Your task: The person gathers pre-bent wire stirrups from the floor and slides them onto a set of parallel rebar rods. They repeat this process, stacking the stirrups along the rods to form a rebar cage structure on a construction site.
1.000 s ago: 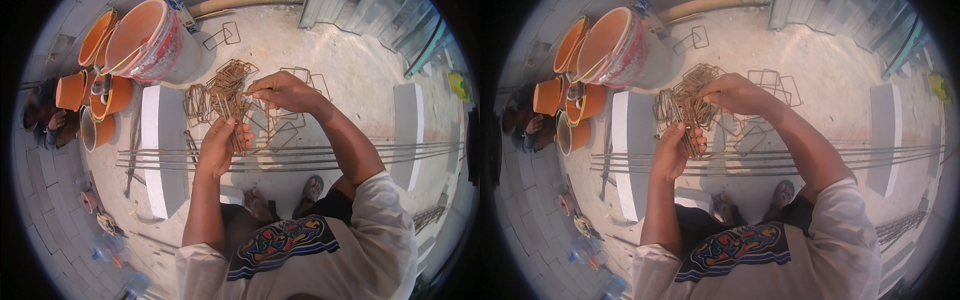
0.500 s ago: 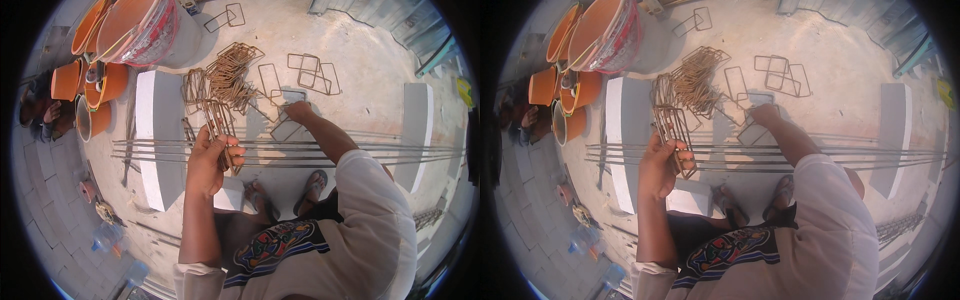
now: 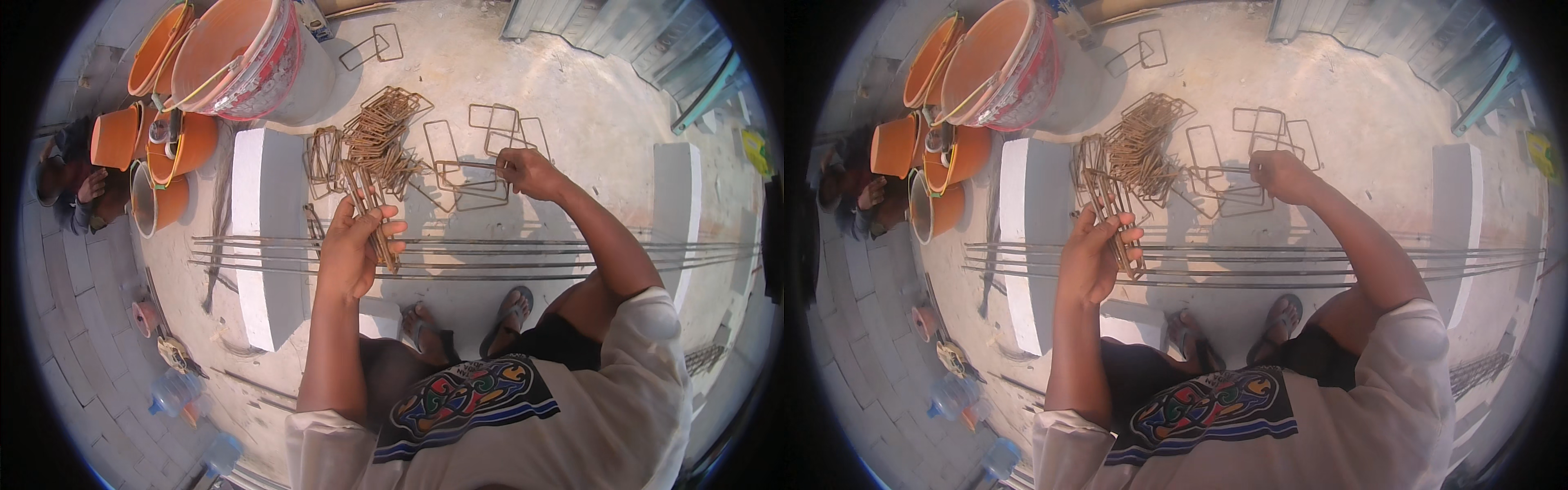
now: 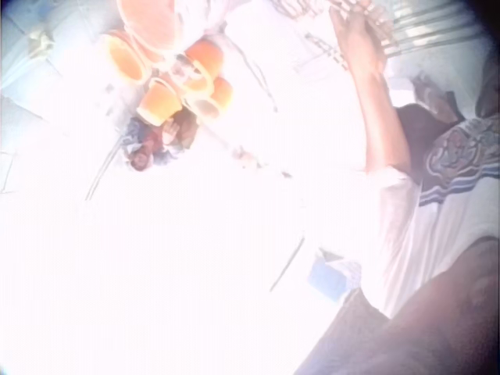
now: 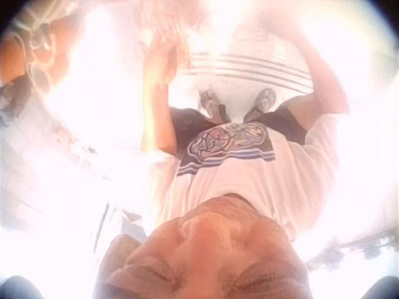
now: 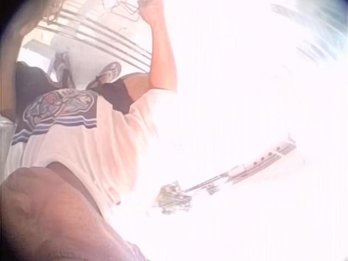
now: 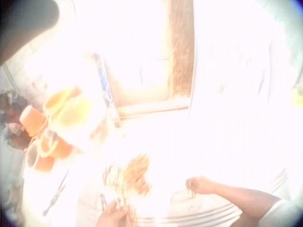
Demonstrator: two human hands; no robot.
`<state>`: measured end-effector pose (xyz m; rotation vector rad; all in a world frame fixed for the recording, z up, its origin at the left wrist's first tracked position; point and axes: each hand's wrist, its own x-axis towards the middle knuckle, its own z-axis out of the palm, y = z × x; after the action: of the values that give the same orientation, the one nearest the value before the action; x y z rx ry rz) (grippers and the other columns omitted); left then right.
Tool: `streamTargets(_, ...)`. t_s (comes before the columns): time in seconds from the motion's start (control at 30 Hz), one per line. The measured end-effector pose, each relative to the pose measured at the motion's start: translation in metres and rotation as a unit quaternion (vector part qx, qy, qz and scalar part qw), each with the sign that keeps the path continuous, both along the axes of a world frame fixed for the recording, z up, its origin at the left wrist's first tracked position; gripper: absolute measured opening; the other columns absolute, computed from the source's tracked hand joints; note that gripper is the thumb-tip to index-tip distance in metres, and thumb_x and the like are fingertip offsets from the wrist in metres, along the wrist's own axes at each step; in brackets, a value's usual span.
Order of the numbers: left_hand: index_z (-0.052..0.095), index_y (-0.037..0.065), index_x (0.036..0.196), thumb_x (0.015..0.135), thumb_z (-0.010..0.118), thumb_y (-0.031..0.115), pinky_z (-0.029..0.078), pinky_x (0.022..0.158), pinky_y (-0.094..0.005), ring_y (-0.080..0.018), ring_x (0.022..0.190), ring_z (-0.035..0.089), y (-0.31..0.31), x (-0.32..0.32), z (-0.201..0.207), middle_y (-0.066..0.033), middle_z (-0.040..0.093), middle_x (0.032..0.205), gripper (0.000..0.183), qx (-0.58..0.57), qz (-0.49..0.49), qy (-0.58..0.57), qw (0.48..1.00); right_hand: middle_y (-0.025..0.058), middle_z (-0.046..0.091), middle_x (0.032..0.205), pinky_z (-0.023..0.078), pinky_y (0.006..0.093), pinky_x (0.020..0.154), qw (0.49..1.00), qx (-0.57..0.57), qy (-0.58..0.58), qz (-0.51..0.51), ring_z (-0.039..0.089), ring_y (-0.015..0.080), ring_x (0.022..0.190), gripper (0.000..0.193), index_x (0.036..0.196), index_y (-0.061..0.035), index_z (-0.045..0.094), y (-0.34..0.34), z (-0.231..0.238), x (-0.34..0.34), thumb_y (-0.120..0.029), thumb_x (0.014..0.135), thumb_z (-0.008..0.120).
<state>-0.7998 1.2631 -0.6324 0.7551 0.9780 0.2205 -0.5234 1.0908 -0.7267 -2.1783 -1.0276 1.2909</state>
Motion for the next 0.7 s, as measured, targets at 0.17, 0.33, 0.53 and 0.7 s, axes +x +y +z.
streamTargets(0.17,0.046,0.007,0.126,0.096,0.051,0.011,0.056,0.064,-0.0334,-0.0214,0.084,0.066,0.008,0.006,-0.007,-0.0091,0.061,0.099,0.03,0.016,0.012,0.001,1.0,0.0038,0.061,0.078,0.05,0.0266,0.06,0.973,0.104,0.145,-0.145,0.061,0.0111,0.066,0.01,0.096,-0.0003,0.06,-0.004,0.071,-0.02,-0.01,0.094,0.057)
streamTargets(0.33,0.05,0.006,0.12,0.097,0.052,0.013,0.055,0.063,-0.0324,-0.02,0.082,0.066,0.01,0.005,-0.013,-0.0082,0.062,0.099,0.024,-0.025,-0.028,-0.007,0.999,0.0063,0.062,0.075,0.05,0.0284,0.063,0.958,0.167,0.202,-0.114,0.062,0.0133,0.066,0.015,0.102,-0.0001,0.063,-0.001,0.1,-0.028,-0.01,0.092,0.058)
streamTargets(0.53,0.054,0.004,0.113,0.098,0.054,0.018,0.056,0.061,-0.0309,-0.0197,0.083,0.066,0.011,-0.001,-0.013,-0.0083,0.063,0.096,0.02,-0.002,-0.053,-0.003,0.999,0.0072,0.063,0.094,0.049,0.0316,0.08,0.973,0.193,0.124,0.028,0.062,0.0174,0.089,0.01,0.095,-0.0008,0.066,0.015,0.127,-0.025,-0.007,0.088,0.064)
streamTargets(0.7,0.054,0.004,0.112,0.099,0.054,0.02,0.056,0.058,-0.0301,-0.0179,0.08,0.066,0.004,0.002,-0.005,-0.0085,0.063,0.094,0.021,-0.034,-0.052,0.021,0.998,0.0095,0.06,0.115,0.047,0.0337,0.092,0.954,0.243,0.113,0.131,0.057,0.022,0.109,0.009,0.093,-0.002,0.068,0.02,0.149,-0.032,-0.003,0.084,0.068)
